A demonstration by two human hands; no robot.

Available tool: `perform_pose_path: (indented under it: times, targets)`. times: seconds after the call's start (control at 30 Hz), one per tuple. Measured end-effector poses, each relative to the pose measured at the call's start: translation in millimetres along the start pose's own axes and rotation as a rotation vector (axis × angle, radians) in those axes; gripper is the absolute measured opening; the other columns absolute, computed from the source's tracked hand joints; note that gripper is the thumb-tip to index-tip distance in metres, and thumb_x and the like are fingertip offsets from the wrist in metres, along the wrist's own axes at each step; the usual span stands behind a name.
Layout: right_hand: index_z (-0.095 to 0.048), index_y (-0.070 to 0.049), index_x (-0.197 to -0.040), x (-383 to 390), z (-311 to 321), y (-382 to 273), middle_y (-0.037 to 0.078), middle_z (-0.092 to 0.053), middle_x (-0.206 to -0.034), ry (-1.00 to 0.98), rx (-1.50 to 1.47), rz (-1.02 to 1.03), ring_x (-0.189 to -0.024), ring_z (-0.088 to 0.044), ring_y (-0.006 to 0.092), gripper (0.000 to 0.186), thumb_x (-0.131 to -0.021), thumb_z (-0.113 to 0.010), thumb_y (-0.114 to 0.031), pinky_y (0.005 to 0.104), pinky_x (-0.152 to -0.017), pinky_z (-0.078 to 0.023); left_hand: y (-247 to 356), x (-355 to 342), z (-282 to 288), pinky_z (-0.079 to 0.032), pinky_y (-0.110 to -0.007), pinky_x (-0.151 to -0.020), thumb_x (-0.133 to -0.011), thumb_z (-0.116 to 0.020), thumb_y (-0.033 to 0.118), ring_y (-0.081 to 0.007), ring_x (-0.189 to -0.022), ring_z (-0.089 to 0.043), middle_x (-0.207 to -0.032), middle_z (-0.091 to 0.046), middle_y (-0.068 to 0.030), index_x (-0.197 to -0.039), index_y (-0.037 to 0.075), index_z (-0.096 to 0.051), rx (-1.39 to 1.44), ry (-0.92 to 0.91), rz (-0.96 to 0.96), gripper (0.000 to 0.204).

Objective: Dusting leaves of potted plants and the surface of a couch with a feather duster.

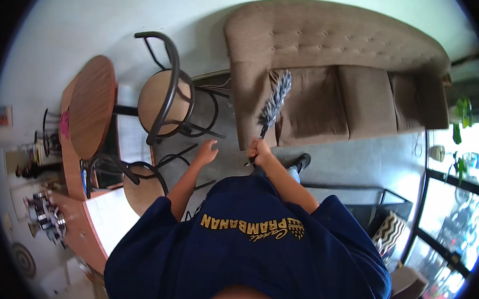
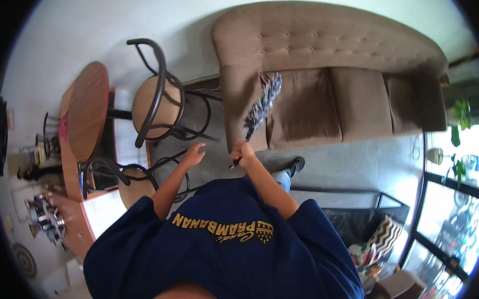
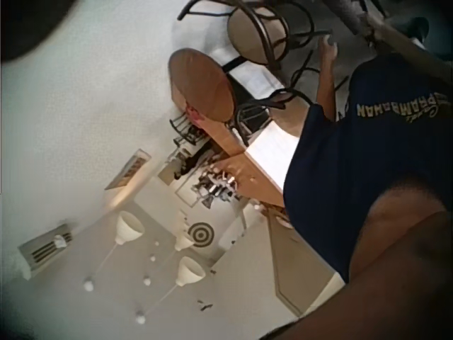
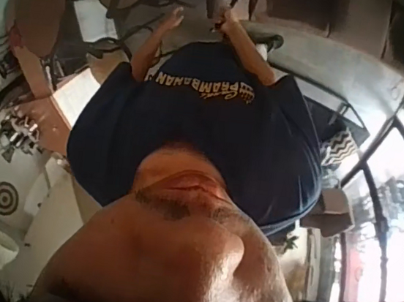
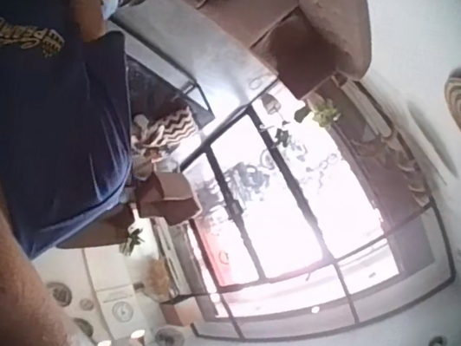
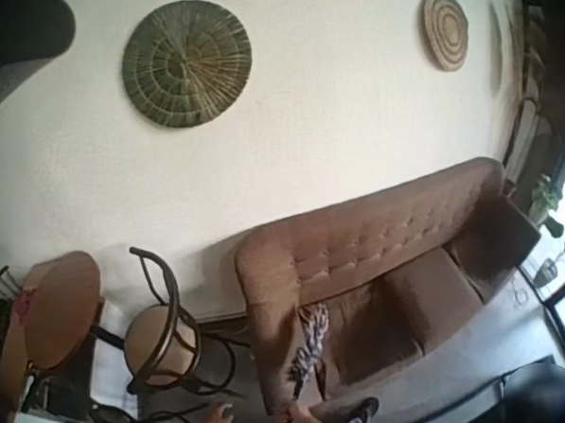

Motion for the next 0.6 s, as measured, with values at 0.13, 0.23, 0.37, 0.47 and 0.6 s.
perform_pose_path:
  times: [0.13,0.23,0.37,0.47,0.6]
  targets:
    - [-0.034,-0.019,-0.064,30,10,-34,-0.005,-0.027,-0.052,-0.038,-0.119,0.258,-0.039,-0.023,0.0103,0.033,-0.091,-0.051,-0.027,0.0277,-0.038,-0.019,-4,-3,-1,-0.045,-0.04,-0.095,-0.082,-0.064,0.015,-0.0362,-0.111,-0.056,-0.12,-0.057,-0.0197,-0.117,0.003,-0.058,0.019,-0.062,-0.137,0.037]
    - [-0.029,-0.019,-0.061,30,9,-9,-0.005,-0.026,-0.053,0.113,-0.158,0.352,-0.041,-0.024,0.0107,0.04,-0.091,-0.051,-0.034,0.0296,-0.04,-0.02,12,-16,-2,-0.042,-0.04,-0.097,-0.09,-0.057,0.026,-0.0362,-0.113,-0.055,-0.117,-0.059,-0.0225,-0.115,-0.001,-0.059,0.053,-0.166,0.036,0.037]
    - [-0.039,-0.016,-0.062,35,-23,56,-0.001,-0.031,-0.052,0.094,-0.18,0.113,-0.041,-0.029,0.0149,0.034,-0.093,-0.049,-0.028,0.0305,-0.042,-0.027,59,-63,17,-0.046,-0.039,-0.091,-0.097,-0.045,0.043,-0.0372,-0.102,-0.062,-0.102,-0.065,-0.0245,-0.11,-0.005,-0.06,0.01,-0.095,-0.073,0.052]
    - [-0.034,-0.017,-0.061,66,-53,48,-0.005,-0.026,-0.05,-0.394,-0.363,-0.357,-0.039,-0.024,0.01,0.038,-0.095,-0.047,-0.028,0.027,-0.04,-0.025,94,-100,32,-0.045,-0.043,-0.093,-0.093,-0.026,0.068,-0.0352,-0.111,-0.059,-0.128,-0.054,-0.0234,-0.135,0.001,-0.043,0.215,-0.27,0.231,0.082]
    - [-0.03,-0.018,-0.06,137,-51,-2,-0.007,-0.024,-0.05,-0.507,-0.138,-0.1,-0.038,-0.019,0.0068,0.043,-0.098,-0.045,-0.033,0.025,-0.037,-0.019,177,-134,50,-0.042,-0.056,-0.094,-0.068,-0.017,0.093,-0.0342,-0.121,-0.051,-0.144,-0.039,-0.0207,-0.151,0.012,-0.01,0.577,-0.588,0.415,0.117]
Point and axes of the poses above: each hand's wrist, its own x-axis away from the middle knuckle, its own z-axis out of the back of the hand, y = z × x, the point moved 2 cm from there along -x, towards the middle knuckle
